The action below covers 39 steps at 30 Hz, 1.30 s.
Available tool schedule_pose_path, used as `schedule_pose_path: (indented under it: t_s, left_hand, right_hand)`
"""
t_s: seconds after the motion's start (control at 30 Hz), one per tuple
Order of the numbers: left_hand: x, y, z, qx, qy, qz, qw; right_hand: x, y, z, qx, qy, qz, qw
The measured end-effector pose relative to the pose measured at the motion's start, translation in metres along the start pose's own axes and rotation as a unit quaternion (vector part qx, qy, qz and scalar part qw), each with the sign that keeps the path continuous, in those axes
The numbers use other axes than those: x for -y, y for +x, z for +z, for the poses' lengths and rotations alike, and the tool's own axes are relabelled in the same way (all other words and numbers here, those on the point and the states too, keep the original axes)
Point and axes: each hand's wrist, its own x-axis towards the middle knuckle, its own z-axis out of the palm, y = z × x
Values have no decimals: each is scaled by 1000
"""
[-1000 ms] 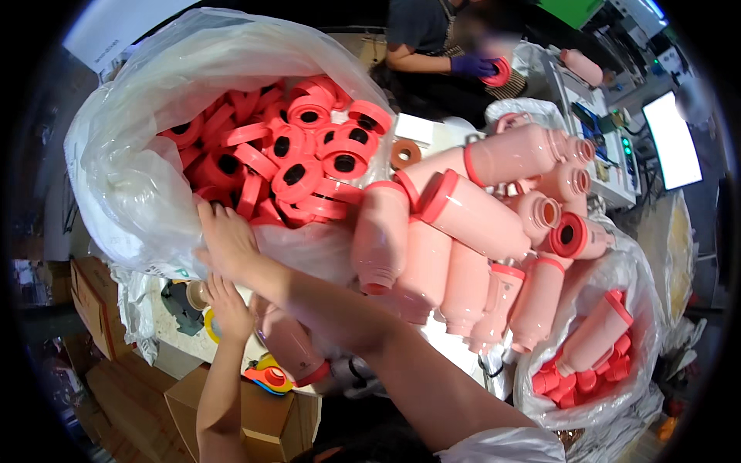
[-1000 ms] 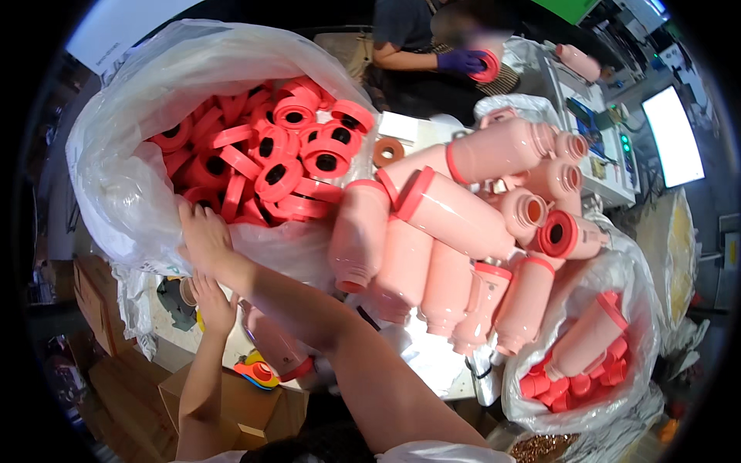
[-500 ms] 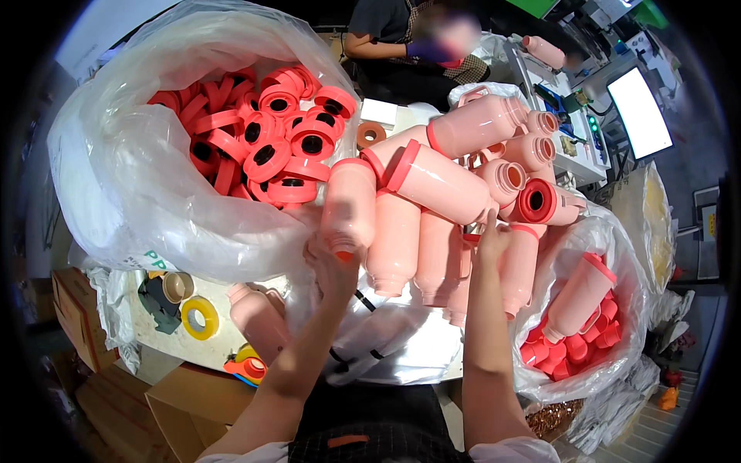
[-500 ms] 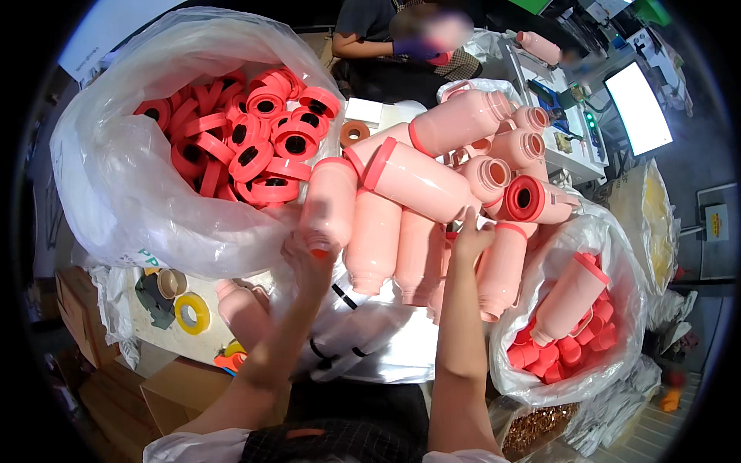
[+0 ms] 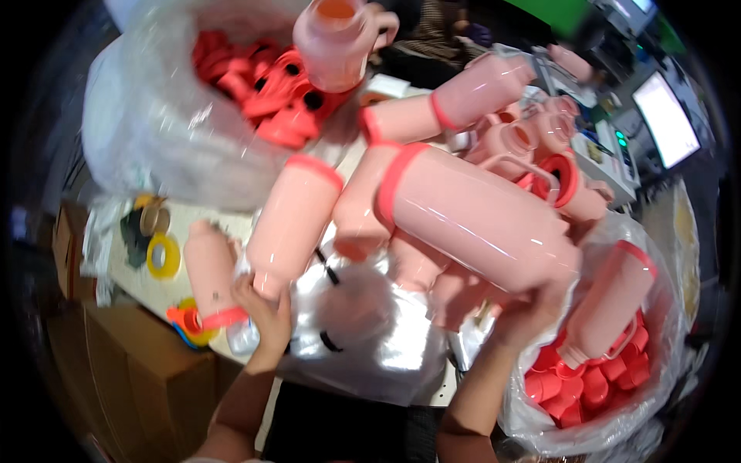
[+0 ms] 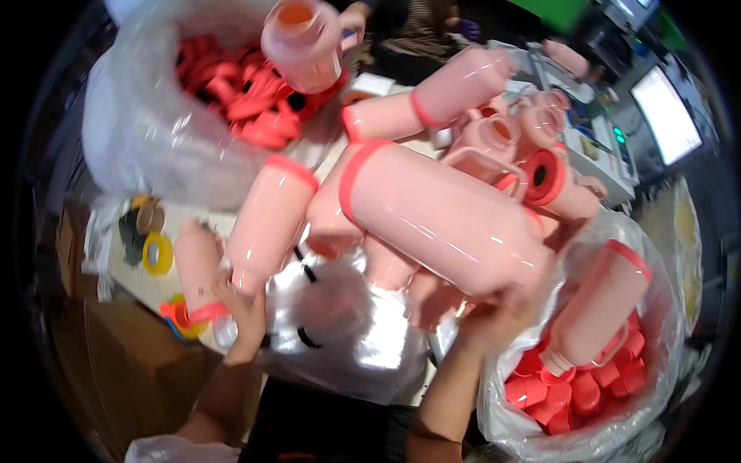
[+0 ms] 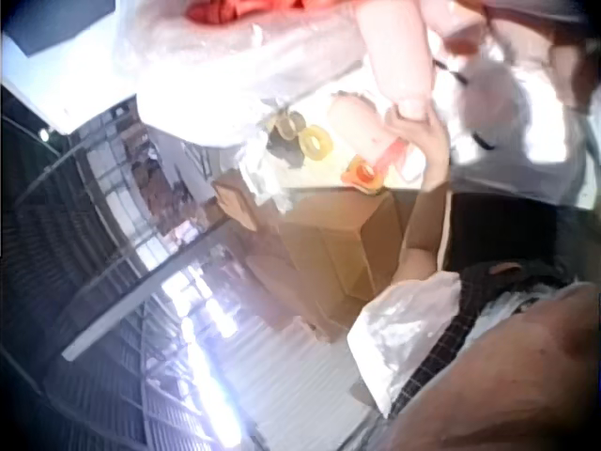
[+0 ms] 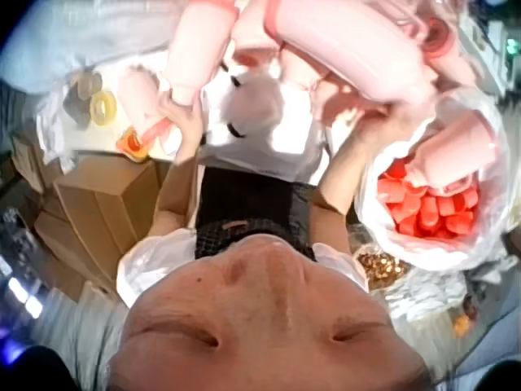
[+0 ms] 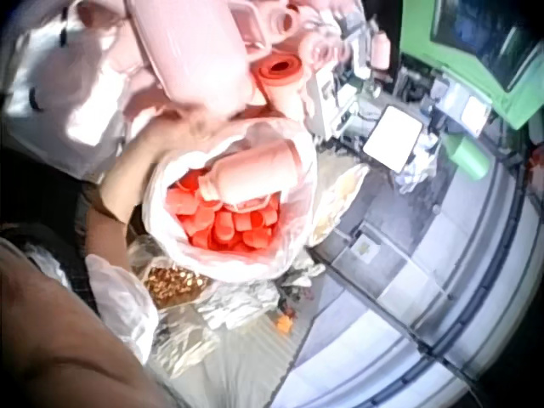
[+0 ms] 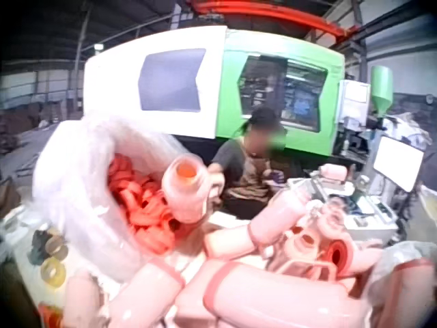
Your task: The person assembles pink plastic pitchers by inserting a copper-colored metal ring into the neck and screwing on a red lid. The person then places the completed pitchers into a cardboard box. The person also handles cardboard boxes, folding them and using a handheld scanner on them.
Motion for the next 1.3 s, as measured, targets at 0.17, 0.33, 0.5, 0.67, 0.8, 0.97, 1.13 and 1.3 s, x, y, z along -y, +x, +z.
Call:
schedule_pose_path:
  t_s: [0.17, 0.33, 0.5, 0.67, 0.8, 0.97, 1.13, 1.3]
  left_hand:
    - [-18, -74, -15, -52, -12, 144, 988]
    - [-13, -168, -166, -4, 164, 125, 979]
    - [14, -216, -396, 36, 488, 61, 870]
    - [96, -291, -536, 189, 403, -178, 878]
    - [110, -279, -562, 148, 354, -130, 914]
    - [119, -355, -499, -82, 492, -33, 866]
    - [115, -417, -447, -12, 520, 40, 853]
    - [191, -460, -376, 122, 423, -102, 892]
  right_hand:
    - [99, -41, -63, 22, 281, 68, 957]
    - [113, -141, -152, 234, 225, -40, 945]
    - [131, -231, -216, 377, 215, -67, 899]
    - [160, -255, -253, 523, 296, 25, 799]
    - [159, -283, -271, 582, 344, 104, 729]
    - [135, -295, -288, 566, 269, 189, 756]
    - [123, -290, -294, 530, 355, 247, 729]
    - [108, -282, -300, 541, 334, 259, 727]
